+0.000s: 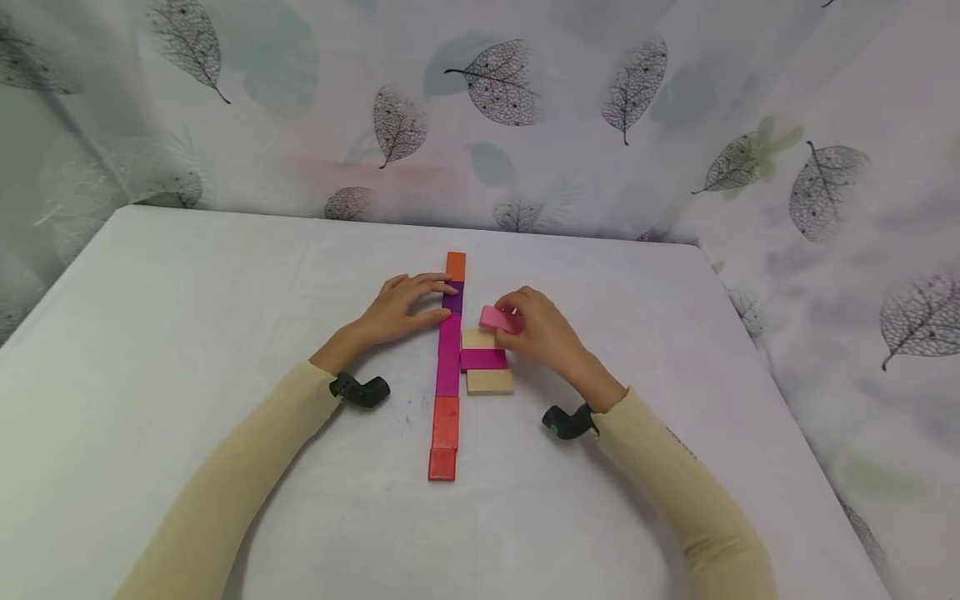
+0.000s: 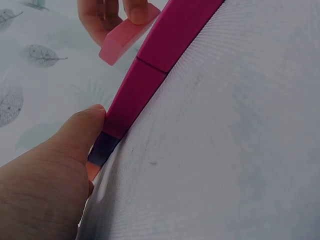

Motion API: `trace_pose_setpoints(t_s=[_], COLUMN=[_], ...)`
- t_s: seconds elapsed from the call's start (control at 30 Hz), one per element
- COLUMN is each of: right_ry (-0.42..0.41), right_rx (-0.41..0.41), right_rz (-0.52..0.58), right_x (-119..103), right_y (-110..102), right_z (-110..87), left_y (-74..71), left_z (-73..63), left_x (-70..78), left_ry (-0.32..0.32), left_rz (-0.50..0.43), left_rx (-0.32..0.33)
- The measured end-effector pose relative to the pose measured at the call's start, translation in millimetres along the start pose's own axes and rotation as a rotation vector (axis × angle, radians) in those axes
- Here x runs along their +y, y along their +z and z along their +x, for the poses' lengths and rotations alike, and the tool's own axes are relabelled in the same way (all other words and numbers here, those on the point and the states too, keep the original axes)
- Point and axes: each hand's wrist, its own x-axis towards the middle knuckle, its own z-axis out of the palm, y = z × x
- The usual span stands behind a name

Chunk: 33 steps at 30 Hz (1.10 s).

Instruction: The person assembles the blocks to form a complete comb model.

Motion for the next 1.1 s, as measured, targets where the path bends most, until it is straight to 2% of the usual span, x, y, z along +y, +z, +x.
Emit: trace_pose_setpoints(t_s=[0.5, 0.83, 1.1], right_ry=[0.062, 0.015, 0.033], right_rx=[-0.041, -0.045, -0.066], right_rz=[-0.005, -0.010, -0.003], right_x=[5, 13, 17], right_y=[4, 9, 6], right_z=[16.4, 28.6, 36.6], left_y=[-2.5, -0.3, 0.4], left_z=[-1.2, -0.7, 0.4], left_x=[3.4, 0.5, -0.8], left_ry=[-0.003, -0.005, -0.008], left_rz=[-0.001, 0.012, 0.022], left_rx=[-0.003, -0.004, -0.007])
